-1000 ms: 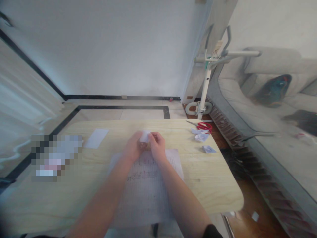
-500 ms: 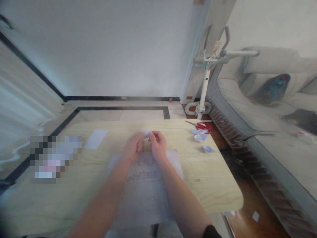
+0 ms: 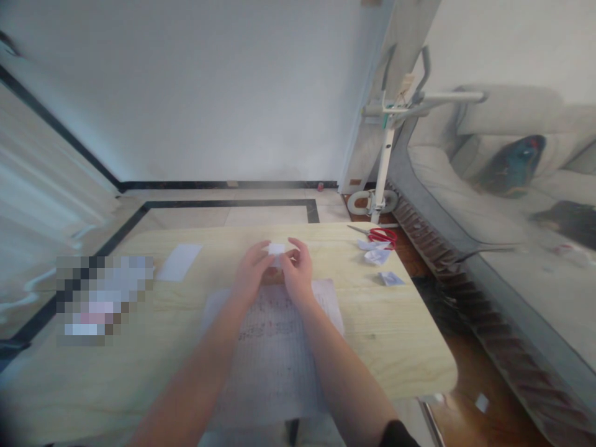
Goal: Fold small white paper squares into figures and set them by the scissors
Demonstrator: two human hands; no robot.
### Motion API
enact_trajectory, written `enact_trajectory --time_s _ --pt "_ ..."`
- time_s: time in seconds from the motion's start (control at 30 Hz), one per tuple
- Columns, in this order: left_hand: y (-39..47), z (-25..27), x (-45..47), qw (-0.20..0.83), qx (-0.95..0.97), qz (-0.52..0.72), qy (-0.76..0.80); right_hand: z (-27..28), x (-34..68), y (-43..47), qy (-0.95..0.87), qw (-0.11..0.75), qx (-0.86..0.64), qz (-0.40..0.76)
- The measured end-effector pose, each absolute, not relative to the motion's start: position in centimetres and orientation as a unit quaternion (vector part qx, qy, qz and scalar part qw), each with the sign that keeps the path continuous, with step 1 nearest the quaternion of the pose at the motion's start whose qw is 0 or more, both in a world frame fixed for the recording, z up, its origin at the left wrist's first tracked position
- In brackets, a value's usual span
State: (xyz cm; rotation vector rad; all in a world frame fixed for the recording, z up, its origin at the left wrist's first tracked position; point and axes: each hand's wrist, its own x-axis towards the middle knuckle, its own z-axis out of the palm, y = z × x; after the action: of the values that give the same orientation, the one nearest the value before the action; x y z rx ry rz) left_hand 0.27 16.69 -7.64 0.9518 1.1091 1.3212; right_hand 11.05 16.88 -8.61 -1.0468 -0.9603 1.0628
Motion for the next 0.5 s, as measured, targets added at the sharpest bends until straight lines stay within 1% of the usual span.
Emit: enact_trajectory --time_s 0.23,0.5 --pt "16.85 -7.67 0.24 0.514 0.417 0.569 0.488 -8.75 11.15 17.04 -0.431 0.613 -0.459 0.478" --pt "17.04 -7.76 0.14 0.488 0.407 0.587 0.502 -8.08 11.04 17.0 -0.386 0.597 -0.434 0.554"
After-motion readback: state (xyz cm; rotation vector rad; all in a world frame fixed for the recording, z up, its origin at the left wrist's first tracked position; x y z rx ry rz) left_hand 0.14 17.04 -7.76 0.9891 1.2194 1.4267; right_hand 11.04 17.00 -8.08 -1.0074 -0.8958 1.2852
